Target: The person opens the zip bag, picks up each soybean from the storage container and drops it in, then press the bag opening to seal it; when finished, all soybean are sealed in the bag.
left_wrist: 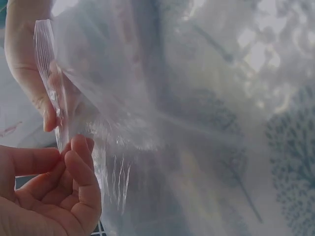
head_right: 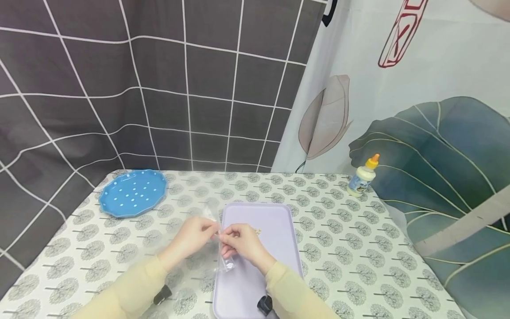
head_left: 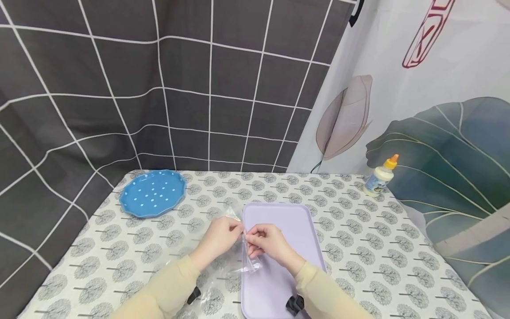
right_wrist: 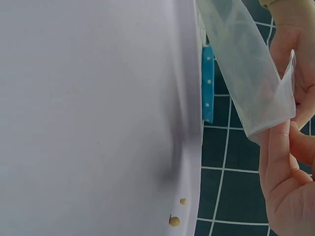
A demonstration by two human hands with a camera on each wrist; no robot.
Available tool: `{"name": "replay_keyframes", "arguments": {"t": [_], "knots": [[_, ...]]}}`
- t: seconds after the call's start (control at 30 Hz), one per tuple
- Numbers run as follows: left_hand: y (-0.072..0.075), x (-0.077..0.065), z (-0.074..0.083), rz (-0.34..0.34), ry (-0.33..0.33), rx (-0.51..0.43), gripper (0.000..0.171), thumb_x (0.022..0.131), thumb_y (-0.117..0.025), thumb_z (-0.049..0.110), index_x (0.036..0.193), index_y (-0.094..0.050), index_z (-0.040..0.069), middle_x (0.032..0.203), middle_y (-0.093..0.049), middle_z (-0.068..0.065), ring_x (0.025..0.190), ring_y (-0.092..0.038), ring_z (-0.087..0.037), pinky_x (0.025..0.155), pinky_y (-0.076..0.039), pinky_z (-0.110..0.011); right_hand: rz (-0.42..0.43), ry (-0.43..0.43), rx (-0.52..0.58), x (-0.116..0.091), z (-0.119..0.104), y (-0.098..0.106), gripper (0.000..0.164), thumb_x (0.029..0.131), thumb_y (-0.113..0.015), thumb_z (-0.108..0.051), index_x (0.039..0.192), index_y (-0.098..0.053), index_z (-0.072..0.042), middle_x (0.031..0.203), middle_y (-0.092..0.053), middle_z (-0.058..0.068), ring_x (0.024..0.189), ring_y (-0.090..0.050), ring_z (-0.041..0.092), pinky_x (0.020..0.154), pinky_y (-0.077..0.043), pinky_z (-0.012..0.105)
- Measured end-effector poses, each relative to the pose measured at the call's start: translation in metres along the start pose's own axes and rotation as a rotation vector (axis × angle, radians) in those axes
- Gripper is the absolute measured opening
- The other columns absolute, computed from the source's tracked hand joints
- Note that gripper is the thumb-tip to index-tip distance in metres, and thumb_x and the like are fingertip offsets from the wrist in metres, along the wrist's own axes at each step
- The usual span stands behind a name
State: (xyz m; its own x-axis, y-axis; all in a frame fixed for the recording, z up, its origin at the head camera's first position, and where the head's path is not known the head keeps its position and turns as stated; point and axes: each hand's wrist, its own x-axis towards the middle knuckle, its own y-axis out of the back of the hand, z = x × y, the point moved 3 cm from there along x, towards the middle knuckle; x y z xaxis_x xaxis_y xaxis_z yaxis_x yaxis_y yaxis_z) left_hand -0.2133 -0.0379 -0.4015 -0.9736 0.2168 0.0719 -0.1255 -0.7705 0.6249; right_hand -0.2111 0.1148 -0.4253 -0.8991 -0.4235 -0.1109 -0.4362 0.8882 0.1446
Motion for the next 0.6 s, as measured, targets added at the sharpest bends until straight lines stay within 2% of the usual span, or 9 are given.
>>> {"name": "replay_keyframes", "arguments": {"t": [0.13,0.23,0.33,0.4,0.6], "knots": [[-0.0003,-0.0008,0.0001,-0.001,-0.023,0.011,0.022,0.09,-0.058,0.014,0.072,-0.07,0.014,0.052,-0.051,0.006,0.047,-0.041,-0.007,0.041,-0.037,-0.018,-0.004,-0.024,-0.013,-0.0014,0.0006,0.0017,0.023,0.091,-0.061,-0.01,0.097,-0.059,0.011,0.071,-0.063,0.008,0.057,-0.063,0.011,0.059,-0.059,0.032],[-0.0021,-0.0016,0.0011,-0.011,-0.062,0.035,0.017,0.089,-0.059,0.013,0.078,-0.072,0.012,0.065,-0.065,0.001,0.054,-0.05,-0.007,0.048,-0.046,-0.019,0.006,-0.029,-0.027,-0.0009,0.0011,0.0031,0.028,0.092,-0.062,-0.017,0.097,-0.058,0.009,0.072,-0.063,0.008,0.055,-0.062,0.011,0.057,-0.059,0.032],[-0.0042,-0.0023,0.0024,-0.009,-0.101,0.054,0.013,0.086,-0.061,0.011,0.084,-0.073,0.01,0.082,-0.072,-0.005,0.064,-0.059,-0.008,0.058,-0.052,-0.02,0.019,-0.025,-0.023,0.0004,0.0029,0.0055,0.029,0.091,-0.063,-0.021,0.097,-0.056,0.008,0.073,-0.063,0.008,0.054,-0.062,0.012,0.055,-0.059,0.033],[-0.0056,-0.0024,0.0025,-0.005,-0.114,0.06,0.011,0.085,-0.063,0.01,0.084,-0.073,0.009,0.083,-0.072,-0.005,0.068,-0.062,-0.008,0.062,-0.053,-0.019,0.027,-0.017,-0.022,0.0005,0.0027,0.0068,0.028,0.091,-0.063,-0.019,0.097,-0.056,0.007,0.073,-0.063,0.008,0.054,-0.062,0.012,0.055,-0.059,0.033],[-0.0066,-0.0025,0.0023,-0.017,-0.118,0.049,0.009,0.084,-0.064,0.01,0.083,-0.073,0.009,0.08,-0.071,-0.003,0.066,-0.061,-0.007,0.061,-0.051,-0.017,0.032,-0.025,-0.05,-0.0019,0.0009,0.0097,0.026,0.085,-0.07,-0.013,0.096,-0.058,0.007,0.073,-0.063,0.009,0.055,-0.062,0.012,0.056,-0.059,0.033]]}}
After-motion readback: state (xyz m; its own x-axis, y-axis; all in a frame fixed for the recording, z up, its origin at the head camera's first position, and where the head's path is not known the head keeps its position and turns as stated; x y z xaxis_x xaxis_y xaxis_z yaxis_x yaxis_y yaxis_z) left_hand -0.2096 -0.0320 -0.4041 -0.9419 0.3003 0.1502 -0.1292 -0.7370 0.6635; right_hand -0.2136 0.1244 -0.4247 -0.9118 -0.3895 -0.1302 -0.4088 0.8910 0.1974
